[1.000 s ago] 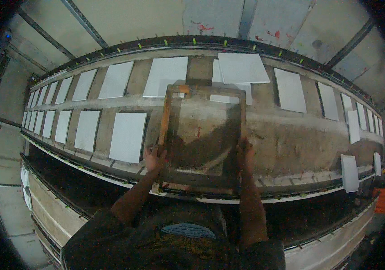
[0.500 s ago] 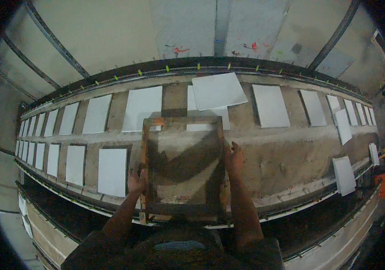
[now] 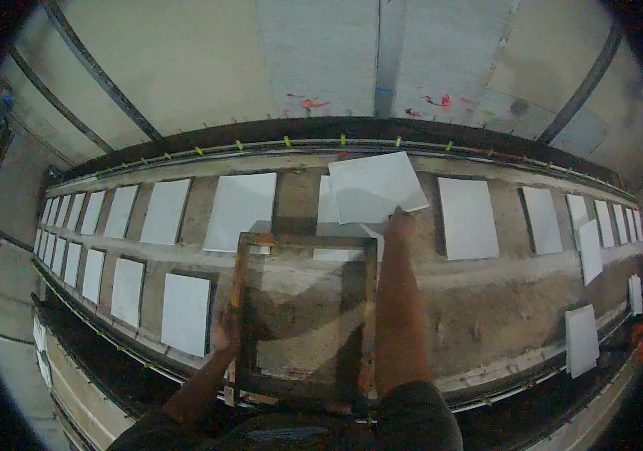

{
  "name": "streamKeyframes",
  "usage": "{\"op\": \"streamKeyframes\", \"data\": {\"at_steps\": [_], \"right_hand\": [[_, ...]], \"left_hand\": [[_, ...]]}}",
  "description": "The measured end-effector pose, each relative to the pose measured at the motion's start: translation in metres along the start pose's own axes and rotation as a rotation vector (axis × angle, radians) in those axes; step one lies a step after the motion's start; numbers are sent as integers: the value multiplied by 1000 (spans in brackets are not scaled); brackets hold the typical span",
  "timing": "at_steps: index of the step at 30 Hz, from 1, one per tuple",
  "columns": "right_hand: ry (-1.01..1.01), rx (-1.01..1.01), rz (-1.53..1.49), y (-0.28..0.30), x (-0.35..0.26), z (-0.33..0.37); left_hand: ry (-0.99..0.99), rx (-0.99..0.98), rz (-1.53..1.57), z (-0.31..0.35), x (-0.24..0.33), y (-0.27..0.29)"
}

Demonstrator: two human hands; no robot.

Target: The person repeatedly picks up white rectangular panels and places them into a wooden frame on a workbench. The person aligns the panels within the frame and then removes them to repeat the process with other panels.

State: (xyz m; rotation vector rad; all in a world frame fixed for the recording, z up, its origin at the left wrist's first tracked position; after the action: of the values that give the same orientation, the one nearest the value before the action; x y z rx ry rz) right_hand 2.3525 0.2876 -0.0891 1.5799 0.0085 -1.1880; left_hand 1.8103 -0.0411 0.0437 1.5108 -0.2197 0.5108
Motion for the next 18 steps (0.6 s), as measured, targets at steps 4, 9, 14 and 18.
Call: {"op": "streamKeyframes", "data": {"at_steps": [4,9,14,18], "right_hand": [[-192,25,-967,33,-66,49],[77,219,-1067,88,-71,61],[48,14,-1136,164,-106,164],[7,-229,-1078,141,-93,252]], "left_hand": [[-127,55,93,12,-9,4],[-108,79,-19,6,-14,-9],[-32,37,61,5,1,3],[-1,85,203,10,3,12]]}}
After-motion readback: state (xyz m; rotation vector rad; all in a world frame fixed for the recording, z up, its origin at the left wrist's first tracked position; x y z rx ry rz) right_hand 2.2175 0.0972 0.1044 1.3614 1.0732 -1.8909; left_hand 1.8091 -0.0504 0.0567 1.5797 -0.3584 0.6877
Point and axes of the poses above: each hand's wrist, its own z-axis away from the middle knuckle, its own y-axis out of the back of the hand, x = y × z, the point moved 4 cm from there along -z, towards the middle knuckle, and after that the axes turned 10 degrees about -y, right-handed, at the moved point
